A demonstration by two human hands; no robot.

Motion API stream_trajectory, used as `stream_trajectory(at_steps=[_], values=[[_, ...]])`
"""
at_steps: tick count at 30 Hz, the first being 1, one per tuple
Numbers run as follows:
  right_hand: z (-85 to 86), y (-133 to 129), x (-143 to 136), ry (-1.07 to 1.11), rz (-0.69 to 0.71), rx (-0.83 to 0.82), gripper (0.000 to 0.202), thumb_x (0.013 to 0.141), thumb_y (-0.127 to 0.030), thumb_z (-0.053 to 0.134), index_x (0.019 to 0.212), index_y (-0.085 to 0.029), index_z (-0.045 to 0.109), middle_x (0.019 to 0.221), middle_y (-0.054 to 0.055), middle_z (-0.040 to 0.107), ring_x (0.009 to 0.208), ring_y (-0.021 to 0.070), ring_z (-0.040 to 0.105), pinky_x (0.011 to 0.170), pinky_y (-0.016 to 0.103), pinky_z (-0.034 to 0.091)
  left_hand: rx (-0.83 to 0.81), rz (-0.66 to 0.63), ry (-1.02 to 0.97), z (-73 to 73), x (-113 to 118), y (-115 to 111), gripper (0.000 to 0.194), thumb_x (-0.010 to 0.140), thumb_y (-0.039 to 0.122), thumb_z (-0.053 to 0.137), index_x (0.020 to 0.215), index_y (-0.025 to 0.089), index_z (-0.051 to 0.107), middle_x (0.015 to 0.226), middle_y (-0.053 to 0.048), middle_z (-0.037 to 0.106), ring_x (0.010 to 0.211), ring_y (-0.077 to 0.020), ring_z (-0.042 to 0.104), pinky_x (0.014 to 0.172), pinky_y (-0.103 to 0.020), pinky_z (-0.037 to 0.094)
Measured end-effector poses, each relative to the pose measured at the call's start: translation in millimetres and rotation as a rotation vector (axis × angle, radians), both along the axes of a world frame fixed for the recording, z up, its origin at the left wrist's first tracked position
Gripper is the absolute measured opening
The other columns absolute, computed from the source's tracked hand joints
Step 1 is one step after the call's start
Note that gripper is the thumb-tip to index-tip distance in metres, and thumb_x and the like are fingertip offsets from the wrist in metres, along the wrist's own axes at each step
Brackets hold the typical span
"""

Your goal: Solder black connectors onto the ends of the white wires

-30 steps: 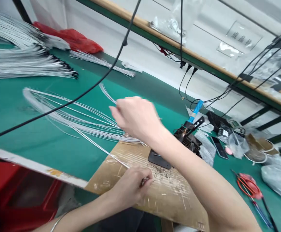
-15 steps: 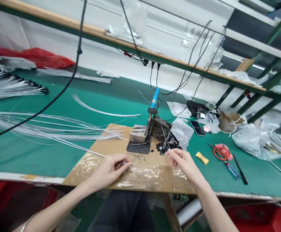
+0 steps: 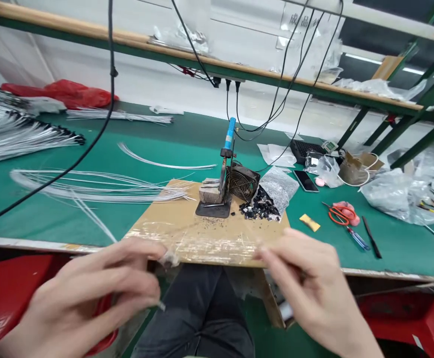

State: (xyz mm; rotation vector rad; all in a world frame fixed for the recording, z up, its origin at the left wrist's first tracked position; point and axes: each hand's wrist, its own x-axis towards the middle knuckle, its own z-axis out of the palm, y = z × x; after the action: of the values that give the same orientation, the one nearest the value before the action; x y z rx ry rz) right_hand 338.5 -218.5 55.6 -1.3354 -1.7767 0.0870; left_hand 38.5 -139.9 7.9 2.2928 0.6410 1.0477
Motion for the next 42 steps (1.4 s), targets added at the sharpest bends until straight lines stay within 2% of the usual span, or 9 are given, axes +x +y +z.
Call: stream_trajectory(at_steps=[4, 8, 17, 22, 24, 26, 28, 32, 42], values=[[-9.6, -2.1, -22.3, -0.115, 0.330, -0.198, 0.024, 0.103, -0.026, 0.058, 0.089, -0.024, 0.077, 0.061, 0.000, 0.062, 0.061, 0.0158, 0.053, 0.057, 0.029, 0.041, -0.035, -0.028, 0.052, 9.3, 6.1, -20.4, 0.018, 0.091, 0.013, 0.068, 0.085, 0.028, 0.077, 0.107, -0.002, 0.073, 0.061, -0.0106, 0.059, 0.067, -0.025, 0.051], [-15.6, -5.2, -17.2, -0.078, 0.336, -0.182, 0.024, 0.102, -0.024, 0.059, 0.081, -0.022, 0.070, 0.062, -0.001, 0.057, 0.063, 0.0143, 0.049, 0.056, 0.028, 0.035, -0.284, -0.124, 0.147, 4.2, 24.1, -8.9, 0.022, 0.096, 0.028, 0.064, 0.078, 0.020, 0.074, 0.084, -0.004, 0.073, 0.061, -0.0125, 0.056, 0.054, -0.023, 0.042], [-68.0, -18.9, 80.1, 0.160, -0.204, -0.041, 0.039, 0.095, -0.031, 0.067, 0.060, -0.023, 0.051, 0.060, -0.003, 0.045, 0.061, 0.0172, 0.042, 0.059, 0.033, 0.033, -0.497, -0.056, 0.190, -18.3, 25.4, 28.8, 0.033, 0.097, 0.041, 0.061, 0.079, 0.015, 0.068, 0.070, 0.000, 0.059, 0.058, -0.0110, 0.038, 0.053, -0.025, 0.028], [-107.2, -45.7, 50.4, 0.144, -0.565, 0.077, 0.017, 0.087, -0.035, 0.078, 0.102, -0.025, 0.075, 0.104, 0.008, 0.071, 0.097, 0.0273, 0.064, 0.091, 0.043, 0.048, -0.559, -0.066, 0.301, -17.8, 35.9, 41.7, 0.035, 0.096, 0.043, 0.058, 0.080, 0.014, 0.070, 0.066, 0.001, 0.054, 0.057, -0.0113, 0.035, 0.053, -0.025, 0.027], [-129.2, -44.3, 6.9, 0.472, -0.158, -0.175, 0.017, 0.097, -0.036, 0.067, 0.089, -0.025, 0.077, 0.088, 0.007, 0.071, 0.077, 0.0209, 0.065, 0.068, 0.032, 0.052, -0.563, -0.097, 0.323, -18.5, 41.0, 43.7, 0.034, 0.096, 0.042, 0.058, 0.079, 0.015, 0.069, 0.065, 0.002, 0.053, 0.056, -0.0109, 0.035, 0.052, -0.024, 0.027], [-150.6, -27.7, -38.4, 0.993, 0.407, -0.565, 0.046, 0.102, -0.060, 0.048, 0.118, -0.027, 0.076, 0.083, 0.006, 0.071, 0.048, 0.0130, 0.054, 0.042, 0.025, 0.042, -0.561, -0.153, 0.348, -19.2, 45.6, 44.0, 0.031, 0.096, 0.038, 0.059, 0.078, 0.015, 0.069, 0.065, 0.002, 0.054, 0.055, -0.0106, 0.036, 0.052, -0.024, 0.028], [-164.4, 0.0, -71.0, 1.458, 0.630, -0.664, 0.065, 0.093, -0.079, 0.048, 0.135, -0.034, 0.066, 0.078, -0.001, 0.063, 0.036, 0.0061, 0.030, 0.029, 0.019, 0.029, -0.569, -0.212, 0.385, -19.5, 49.5, 44.4, 0.026, 0.096, 0.034, 0.060, 0.079, 0.016, 0.071, 0.065, 0.003, 0.053, 0.056, -0.0105, 0.037, 0.051, -0.023, 0.028], [-159.3, 49.9, -72.4, 1.424, 0.452, -0.397, 0.057, 0.109, -0.057, 0.027, 0.111, -0.036, 0.080, 0.045, -0.007, 0.035, 0.033, 0.0094, 0.018, 0.030, 0.017, 0.022, -0.648, -0.227, 0.446, -20.9, 53.0, 53.7, 0.023, 0.096, 0.032, 0.060, 0.083, 0.016, 0.072, 0.065, 0.003, 0.055, 0.055, -0.0102, 0.036, 0.051, -0.022, 0.028], [-117.0, 82.6, -17.5, 1.024, 0.307, -0.260, 0.060, 0.106, -0.059, 0.038, 0.089, -0.030, 0.088, 0.039, 0.002, 0.053, 0.044, 0.0179, 0.043, 0.047, 0.031, 0.036, -0.887, -0.270, 0.283, -28.5, 65.7, 96.6, 0.025, 0.094, 0.035, 0.066, 0.081, 0.014, 0.072, 0.066, -0.001, 0.062, 0.054, -0.0104, 0.044, 0.050, -0.021, 0.034]])
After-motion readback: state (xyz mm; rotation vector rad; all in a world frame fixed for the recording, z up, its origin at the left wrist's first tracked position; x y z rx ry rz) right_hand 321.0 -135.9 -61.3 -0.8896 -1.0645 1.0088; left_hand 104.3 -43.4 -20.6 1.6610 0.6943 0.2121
